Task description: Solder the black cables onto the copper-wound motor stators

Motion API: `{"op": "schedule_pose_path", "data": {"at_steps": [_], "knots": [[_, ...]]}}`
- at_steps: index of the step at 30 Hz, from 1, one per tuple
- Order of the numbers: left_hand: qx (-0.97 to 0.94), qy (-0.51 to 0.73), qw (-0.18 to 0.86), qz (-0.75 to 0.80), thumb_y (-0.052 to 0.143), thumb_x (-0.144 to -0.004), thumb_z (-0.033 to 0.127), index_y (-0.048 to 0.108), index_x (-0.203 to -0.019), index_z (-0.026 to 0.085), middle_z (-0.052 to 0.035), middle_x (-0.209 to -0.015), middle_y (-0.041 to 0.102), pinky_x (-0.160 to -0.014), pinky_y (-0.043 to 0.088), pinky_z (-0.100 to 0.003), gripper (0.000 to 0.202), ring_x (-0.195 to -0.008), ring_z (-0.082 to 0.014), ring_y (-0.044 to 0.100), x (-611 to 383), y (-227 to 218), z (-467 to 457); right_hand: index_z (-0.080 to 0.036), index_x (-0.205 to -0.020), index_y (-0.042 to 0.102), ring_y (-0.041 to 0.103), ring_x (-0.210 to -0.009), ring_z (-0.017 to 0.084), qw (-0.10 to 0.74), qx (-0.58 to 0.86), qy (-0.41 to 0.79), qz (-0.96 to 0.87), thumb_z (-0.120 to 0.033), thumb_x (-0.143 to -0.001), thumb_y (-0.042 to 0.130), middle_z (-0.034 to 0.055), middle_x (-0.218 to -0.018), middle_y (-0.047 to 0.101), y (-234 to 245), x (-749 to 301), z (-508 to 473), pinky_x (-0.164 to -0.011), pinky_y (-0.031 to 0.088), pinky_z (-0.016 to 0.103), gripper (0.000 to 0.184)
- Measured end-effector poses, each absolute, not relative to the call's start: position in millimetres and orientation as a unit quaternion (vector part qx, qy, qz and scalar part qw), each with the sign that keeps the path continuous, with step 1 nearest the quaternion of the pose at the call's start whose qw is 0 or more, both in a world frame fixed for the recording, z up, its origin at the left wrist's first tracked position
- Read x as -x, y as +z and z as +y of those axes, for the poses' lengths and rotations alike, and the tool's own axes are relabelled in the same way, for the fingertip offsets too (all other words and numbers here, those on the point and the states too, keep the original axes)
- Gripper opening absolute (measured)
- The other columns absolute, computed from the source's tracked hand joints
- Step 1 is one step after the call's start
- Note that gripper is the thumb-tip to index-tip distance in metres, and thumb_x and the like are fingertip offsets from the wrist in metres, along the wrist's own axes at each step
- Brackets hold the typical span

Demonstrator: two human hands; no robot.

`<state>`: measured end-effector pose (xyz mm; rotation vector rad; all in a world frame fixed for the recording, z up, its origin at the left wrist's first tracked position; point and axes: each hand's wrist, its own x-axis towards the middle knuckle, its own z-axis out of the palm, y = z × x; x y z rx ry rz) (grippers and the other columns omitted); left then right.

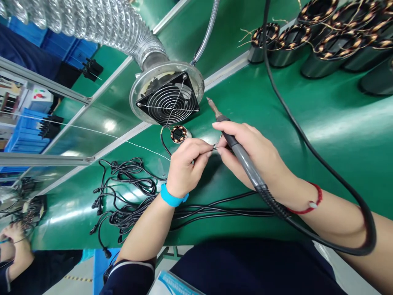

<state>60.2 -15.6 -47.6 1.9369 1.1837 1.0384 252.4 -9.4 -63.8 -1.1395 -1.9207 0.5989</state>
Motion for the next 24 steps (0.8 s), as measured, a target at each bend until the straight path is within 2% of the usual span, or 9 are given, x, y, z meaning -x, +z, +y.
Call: {"op": "schedule_pose_path", "data": {"at_steps": [4, 7, 9, 12, 17, 21, 24], "knots": [[-0.713, 0.411, 0.320, 0.469, 0.063, -0.094, 0.019, 0.069, -0.081, 0.021, -0.0051, -0.086, 0.070, -0.079, 0.052, -0.032, 0.015, -0.086, -0.0180, 0.064, -60.5, -46.2, -15.7, -0.031, -0.139, 0.056, 0.074, -0.101, 0.023, 0.412, 0.440, 0.225, -0.765, -0.028, -0.101, 0.056, 0.0003, -0.101, 0.074, -63.7, -253.9, -11.0, -0.092, 0.060, 0.039, 0.037], [-0.683, 0.409, 0.350, 0.493, 0.065, -0.093, 0.023, 0.068, -0.080, 0.022, -0.0047, -0.087, 0.069, -0.077, 0.050, -0.031, 0.014, -0.084, -0.0176, 0.061, -61.7, -46.0, -14.9, -0.034, -0.141, 0.053, 0.074, -0.103, 0.024, 0.417, 0.439, 0.219, -0.765, -0.028, -0.103, 0.056, 0.0007, -0.104, 0.075, -62.2, -254.4, -11.9, -0.094, 0.059, 0.042, 0.039], [-0.681, 0.405, 0.361, 0.492, 0.066, -0.091, 0.023, 0.067, -0.079, 0.021, -0.0049, -0.087, 0.068, -0.077, 0.049, -0.031, 0.013, -0.085, -0.0175, 0.061, -62.8, -45.7, -14.8, -0.034, -0.143, 0.052, 0.073, -0.099, 0.024, 0.437, 0.414, 0.212, -0.770, -0.026, -0.103, 0.058, 0.0005, -0.104, 0.075, -61.3, -253.5, -11.8, -0.092, 0.059, 0.043, 0.041], [-0.681, 0.404, 0.370, 0.486, 0.067, -0.089, 0.021, 0.066, -0.077, 0.021, -0.0045, -0.087, 0.067, -0.076, 0.049, -0.030, 0.012, -0.082, -0.0164, 0.059, -64.1, -44.7, -15.1, -0.032, -0.139, 0.056, 0.073, -0.093, 0.022, 0.449, 0.404, 0.204, -0.770, -0.025, -0.104, 0.058, 0.0003, -0.100, 0.074, -60.2, -250.8, -11.7, -0.087, 0.059, 0.041, 0.036], [-0.622, 0.387, 0.449, 0.512, 0.070, -0.087, 0.021, 0.066, -0.078, 0.019, -0.0011, -0.082, 0.063, -0.066, 0.044, -0.025, 0.010, -0.070, -0.0114, 0.053, -66.1, -43.7, -16.3, -0.031, -0.136, 0.059, 0.075, -0.100, 0.022, 0.425, 0.452, 0.214, -0.755, -0.027, -0.104, 0.057, 0.0006, -0.102, 0.076, -63.1, -250.9, -13.3, -0.094, 0.060, 0.038, 0.032], [-0.568, 0.358, 0.500, 0.547, 0.070, -0.086, 0.014, 0.064, -0.076, 0.018, 0.0023, -0.075, 0.058, -0.067, 0.044, -0.024, 0.012, -0.068, -0.0101, 0.053, -70.5, -41.6, -18.0, -0.030, -0.139, 0.062, 0.075, -0.105, 0.023, 0.436, 0.443, 0.209, -0.755, -0.028, -0.103, 0.061, 0.0007, -0.105, 0.077, -69.0, -256.4, -13.8, -0.093, 0.061, 0.036, 0.036], [-0.541, 0.335, 0.519, 0.571, 0.070, -0.085, 0.010, 0.062, -0.072, 0.018, 0.0033, -0.071, 0.057, -0.068, 0.043, -0.024, 0.017, -0.069, -0.0101, 0.053, -75.0, -38.1, -19.4, -0.028, -0.140, 0.062, 0.074, -0.110, 0.019, 0.442, 0.453, 0.185, -0.752, -0.024, -0.105, 0.061, -0.0002, -0.109, 0.078, -62.8, -263.2, -17.5, -0.097, 0.060, 0.030, 0.035]]}}
